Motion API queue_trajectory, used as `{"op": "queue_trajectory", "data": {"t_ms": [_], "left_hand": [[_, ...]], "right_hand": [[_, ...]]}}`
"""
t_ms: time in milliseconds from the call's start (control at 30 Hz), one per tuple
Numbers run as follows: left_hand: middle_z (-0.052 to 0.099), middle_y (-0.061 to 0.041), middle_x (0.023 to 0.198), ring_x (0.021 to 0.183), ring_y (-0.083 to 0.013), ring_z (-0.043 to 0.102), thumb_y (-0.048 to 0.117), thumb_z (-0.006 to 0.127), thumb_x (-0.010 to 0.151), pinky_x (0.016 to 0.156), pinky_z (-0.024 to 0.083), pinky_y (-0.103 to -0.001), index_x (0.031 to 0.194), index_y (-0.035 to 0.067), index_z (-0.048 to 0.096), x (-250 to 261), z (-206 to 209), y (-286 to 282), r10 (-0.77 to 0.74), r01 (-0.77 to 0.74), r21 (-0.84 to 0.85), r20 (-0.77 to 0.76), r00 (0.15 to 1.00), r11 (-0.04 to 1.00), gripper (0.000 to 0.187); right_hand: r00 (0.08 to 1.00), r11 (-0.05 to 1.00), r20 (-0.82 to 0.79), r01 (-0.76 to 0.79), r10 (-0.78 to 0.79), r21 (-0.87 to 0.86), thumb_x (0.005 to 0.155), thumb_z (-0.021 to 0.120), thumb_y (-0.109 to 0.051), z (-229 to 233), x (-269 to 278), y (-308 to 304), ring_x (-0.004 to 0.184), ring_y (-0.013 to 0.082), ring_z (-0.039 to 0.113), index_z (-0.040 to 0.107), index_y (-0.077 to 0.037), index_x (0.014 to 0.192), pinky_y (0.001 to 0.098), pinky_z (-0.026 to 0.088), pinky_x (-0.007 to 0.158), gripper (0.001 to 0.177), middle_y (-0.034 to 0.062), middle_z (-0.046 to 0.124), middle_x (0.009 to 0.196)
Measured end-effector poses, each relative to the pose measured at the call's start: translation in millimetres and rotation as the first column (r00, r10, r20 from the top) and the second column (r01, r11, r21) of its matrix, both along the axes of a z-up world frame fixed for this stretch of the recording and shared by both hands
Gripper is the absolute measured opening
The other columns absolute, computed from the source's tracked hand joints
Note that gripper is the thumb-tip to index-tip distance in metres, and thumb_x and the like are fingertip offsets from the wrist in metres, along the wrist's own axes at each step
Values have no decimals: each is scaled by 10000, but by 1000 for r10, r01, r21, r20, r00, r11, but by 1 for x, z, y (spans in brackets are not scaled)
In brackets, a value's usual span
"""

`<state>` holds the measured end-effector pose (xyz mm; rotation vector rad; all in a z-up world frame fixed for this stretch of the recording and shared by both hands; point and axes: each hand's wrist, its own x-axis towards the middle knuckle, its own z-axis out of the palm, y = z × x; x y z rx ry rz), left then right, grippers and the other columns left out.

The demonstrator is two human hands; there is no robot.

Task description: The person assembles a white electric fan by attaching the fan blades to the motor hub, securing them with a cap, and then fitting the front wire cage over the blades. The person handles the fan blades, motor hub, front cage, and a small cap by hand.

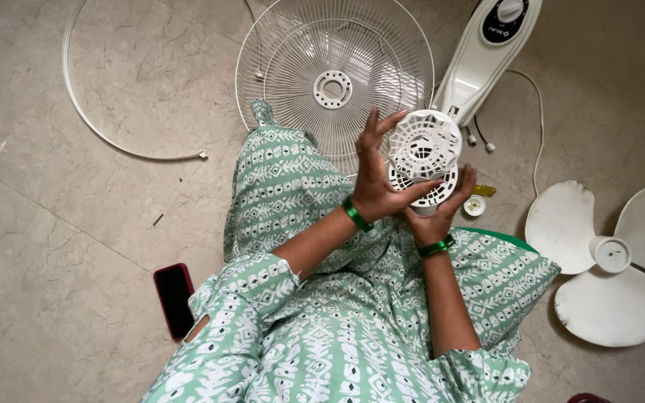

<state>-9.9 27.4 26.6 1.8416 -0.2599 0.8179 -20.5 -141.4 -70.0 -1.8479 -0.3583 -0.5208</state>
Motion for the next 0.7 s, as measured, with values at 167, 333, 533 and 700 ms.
{"op": "queue_trajectory", "data": {"t_ms": [167,333,533,700], "left_hand": [[414,-101,1570,1396,-242,407,487,947,722,1192,317,-458,1626,108,52,-43,-16,37,11,-9,208,-9,1000,978,1327],[403,-79,1620,1433,-249,420,452,886,841,1219,312,-462,1629,142,112,-85,-18,27,-248,242,382,-34,968,892,1147],[382,-104,1592,1438,-253,379,552,771,884,1245,285,-475,1637,145,130,-44,-17,48,-222,196,397,20,975,897,1069],[613,-117,1371,1270,-251,570,247,727,953,1072,449,-425,1432,19,515,26,-63,201,322,-413,-89,-487,812,906,571]], "right_hand": [[1000,960,1,-4,4,280,865,788,-468,25,-38,-10,1406,231,520,384,-52,1583,378,453,1207,924,106,499,1535],[887,787,-300,-105,350,608,1017,750,-208,41,-95,-30,1113,179,641,590,45,1345,309,523,1019,443,121,682,1228],[957,714,-272,124,96,690,1064,696,-65,59,-89,-98,961,156,696,632,25,1240,284,592,897,208,105,719,1103],[902,946,-285,305,-324,-111,1105,769,-48,65,-39,-190,849,140,558,671,49,1180,244,512,827,157,121,672,1040]]}}
